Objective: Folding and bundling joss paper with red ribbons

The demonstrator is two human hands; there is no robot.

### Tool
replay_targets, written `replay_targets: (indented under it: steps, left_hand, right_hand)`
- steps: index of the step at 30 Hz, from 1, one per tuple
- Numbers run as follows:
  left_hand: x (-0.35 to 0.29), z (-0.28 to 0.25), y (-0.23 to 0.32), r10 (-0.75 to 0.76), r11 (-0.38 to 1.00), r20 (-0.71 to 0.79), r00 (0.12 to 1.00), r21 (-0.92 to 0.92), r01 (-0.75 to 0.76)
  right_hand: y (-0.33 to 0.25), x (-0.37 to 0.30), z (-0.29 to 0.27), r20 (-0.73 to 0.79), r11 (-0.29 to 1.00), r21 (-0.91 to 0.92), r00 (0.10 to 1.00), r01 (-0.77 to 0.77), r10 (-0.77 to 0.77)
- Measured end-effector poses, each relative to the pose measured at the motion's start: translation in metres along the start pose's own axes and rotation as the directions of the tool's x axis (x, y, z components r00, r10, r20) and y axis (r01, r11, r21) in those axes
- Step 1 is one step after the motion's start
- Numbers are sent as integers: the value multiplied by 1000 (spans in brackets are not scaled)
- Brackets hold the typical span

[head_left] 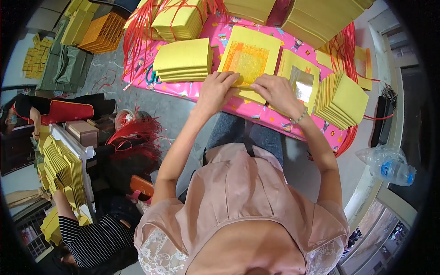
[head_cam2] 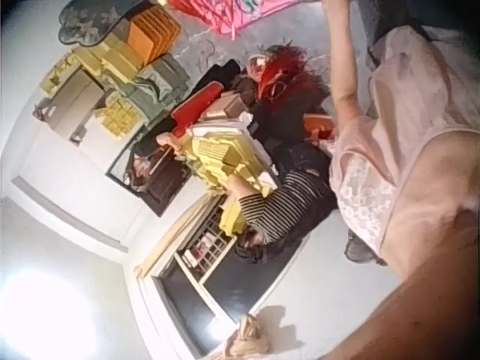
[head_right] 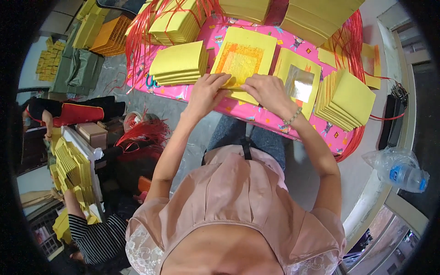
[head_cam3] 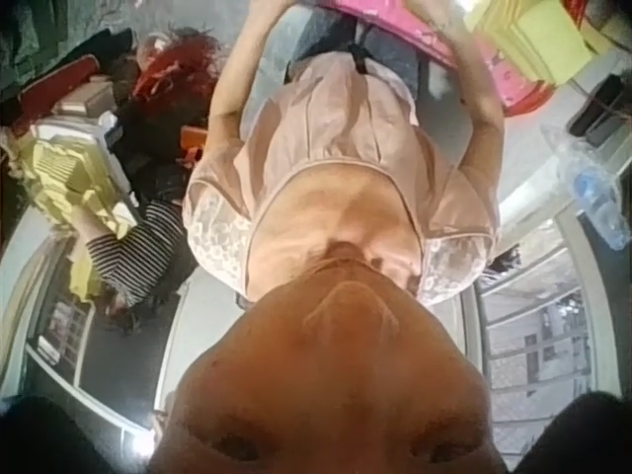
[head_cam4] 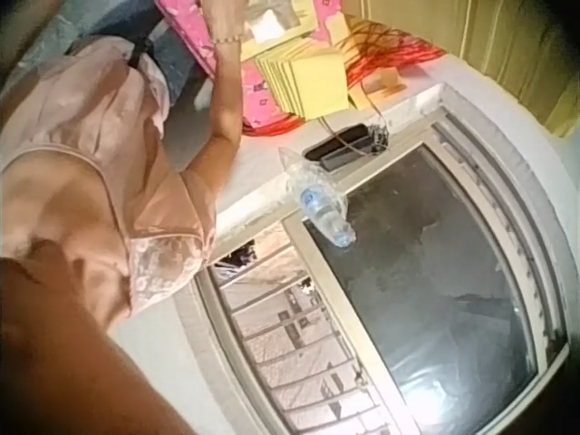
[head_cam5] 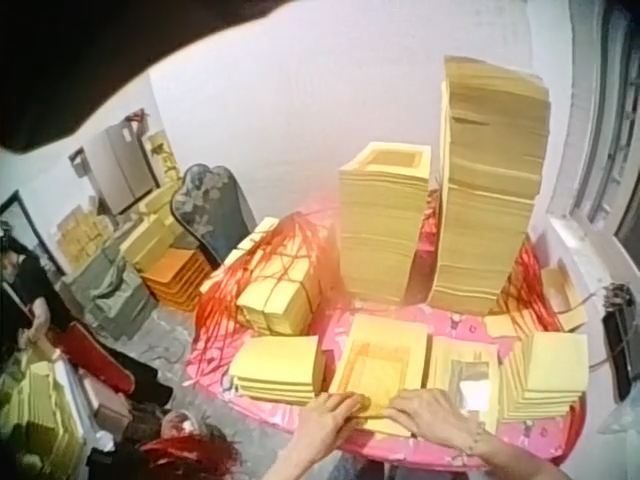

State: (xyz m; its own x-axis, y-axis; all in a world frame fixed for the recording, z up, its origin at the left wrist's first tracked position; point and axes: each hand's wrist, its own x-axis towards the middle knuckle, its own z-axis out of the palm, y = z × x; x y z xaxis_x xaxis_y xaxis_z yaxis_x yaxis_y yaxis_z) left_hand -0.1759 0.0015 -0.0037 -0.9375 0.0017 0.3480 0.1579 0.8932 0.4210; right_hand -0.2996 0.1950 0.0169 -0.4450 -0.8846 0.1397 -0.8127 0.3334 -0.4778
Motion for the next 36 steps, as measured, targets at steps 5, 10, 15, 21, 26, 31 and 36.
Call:
replay_targets:
  steps: [5, 10, 15, 21, 26, 31, 36]
  left_hand:
    - [8, 15, 8, 37, 995, -10, 999, 96, -35]
    - [19, 7, 10, 16, 999, -139, 990, 45, -10]
    - [27, -7, 19, -84, 985, -531, 843, -170, -8]
    - [12, 15, 18, -477, 679, -450, 755, -734, -8]
    - [1, 38, 4, -529, 610, -382, 757, -792, 26]
    - [2, 40, 4, -502, 621, -430, 750, -783, -34]
    - [2, 39, 10, -512, 607, -408, 756, -795, -19]
  right_hand:
    - [-2, -8, 1, -51, 994, 109, 998, -15, 20]
    - [19, -6, -8, -321, 967, 254, 946, 38, 47]
    - [53, 13, -15, -409, 655, 755, 781, 1, 471]
    - [68, 32, -14, -451, 585, 807, 723, 80, 524]
    - [79, 38, 0, -384, 631, 776, 799, 7, 463]
    - [74, 43, 4, -440, 655, 751, 805, 86, 399]
    - [65, 43, 5, -428, 617, 782, 797, 89, 427]
